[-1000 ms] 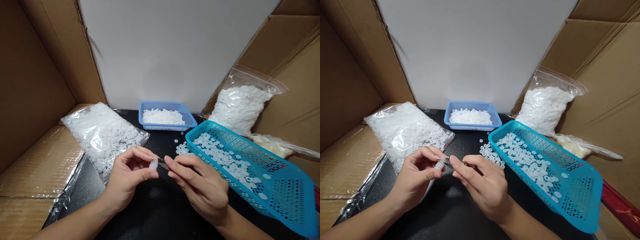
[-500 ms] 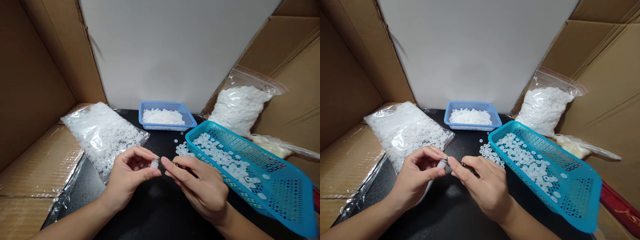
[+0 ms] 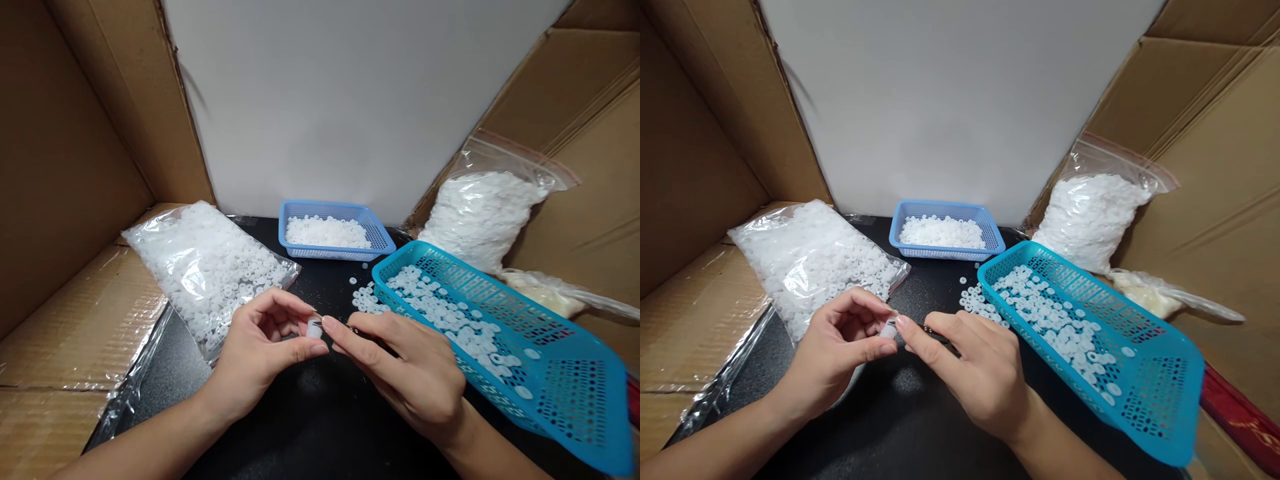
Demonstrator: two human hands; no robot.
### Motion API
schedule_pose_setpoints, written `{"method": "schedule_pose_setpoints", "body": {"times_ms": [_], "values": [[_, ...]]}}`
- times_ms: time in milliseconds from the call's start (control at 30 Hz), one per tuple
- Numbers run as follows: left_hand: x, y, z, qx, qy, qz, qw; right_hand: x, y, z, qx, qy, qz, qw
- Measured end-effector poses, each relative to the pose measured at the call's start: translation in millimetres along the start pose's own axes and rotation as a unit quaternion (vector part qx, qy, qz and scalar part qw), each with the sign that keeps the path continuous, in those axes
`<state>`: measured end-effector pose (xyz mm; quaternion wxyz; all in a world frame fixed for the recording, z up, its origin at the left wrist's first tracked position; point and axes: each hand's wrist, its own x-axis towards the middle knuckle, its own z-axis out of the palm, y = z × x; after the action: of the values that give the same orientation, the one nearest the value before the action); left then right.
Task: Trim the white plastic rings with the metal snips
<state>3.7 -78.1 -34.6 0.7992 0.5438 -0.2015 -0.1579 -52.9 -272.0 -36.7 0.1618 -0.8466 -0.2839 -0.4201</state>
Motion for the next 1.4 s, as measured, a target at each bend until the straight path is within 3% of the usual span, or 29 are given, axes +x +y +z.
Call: {"method": "schedule_pose_setpoints", "body": {"times_ms": [300, 367, 467, 567, 733, 933, 1100, 1200, 1300, 1400], "values": [[1, 1, 1.0, 0.008, 0.005, 0.006, 1.000, 1, 0, -3, -0.006, 0.001, 0.001, 1.000], [1, 2, 1.2, 0.033, 0.010, 0.026, 0.999, 1, -1, 1, 0.058, 0.024, 0.053, 0.997], [0, 3, 1.8, 0.077, 0.025, 0.064, 0.995, 3, 0, 6, 0.186, 0.058, 0.162, 0.967], [-1, 5, 2.3, 0.106, 0.040, 0.096, 0.989, 5, 1, 7, 0.256, 0.055, 0.204, 0.943], [-3, 7, 3.1, 0.130, 0.059, 0.129, 0.981, 7, -2, 6, 0.285, 0.054, 0.166, 0.943], [-4, 6, 2.8, 0.146, 0.046, 0.144, 0.978, 5, -11, 13, 0.312, 0.054, 0.205, 0.926], [-2, -1, 1.8, 0.015, 0.033, 0.059, 0.998, 1, -6, 18, 0.266, 0.028, 0.062, 0.962], [0, -2, 0.4, -0.046, 0.044, 0.018, 0.998, -1, -2, 19, 0.201, 0.038, 0.033, 0.978], [1, 0, -1.1, -0.028, 0.036, 0.028, 0.999, -2, -1, 22, 0.223, 0.054, 0.131, 0.965], [-2, 1, -1.9, 0.054, 0.034, 0.073, 0.995, 0, -3, 25, 0.303, 0.054, 0.282, 0.909]]}}
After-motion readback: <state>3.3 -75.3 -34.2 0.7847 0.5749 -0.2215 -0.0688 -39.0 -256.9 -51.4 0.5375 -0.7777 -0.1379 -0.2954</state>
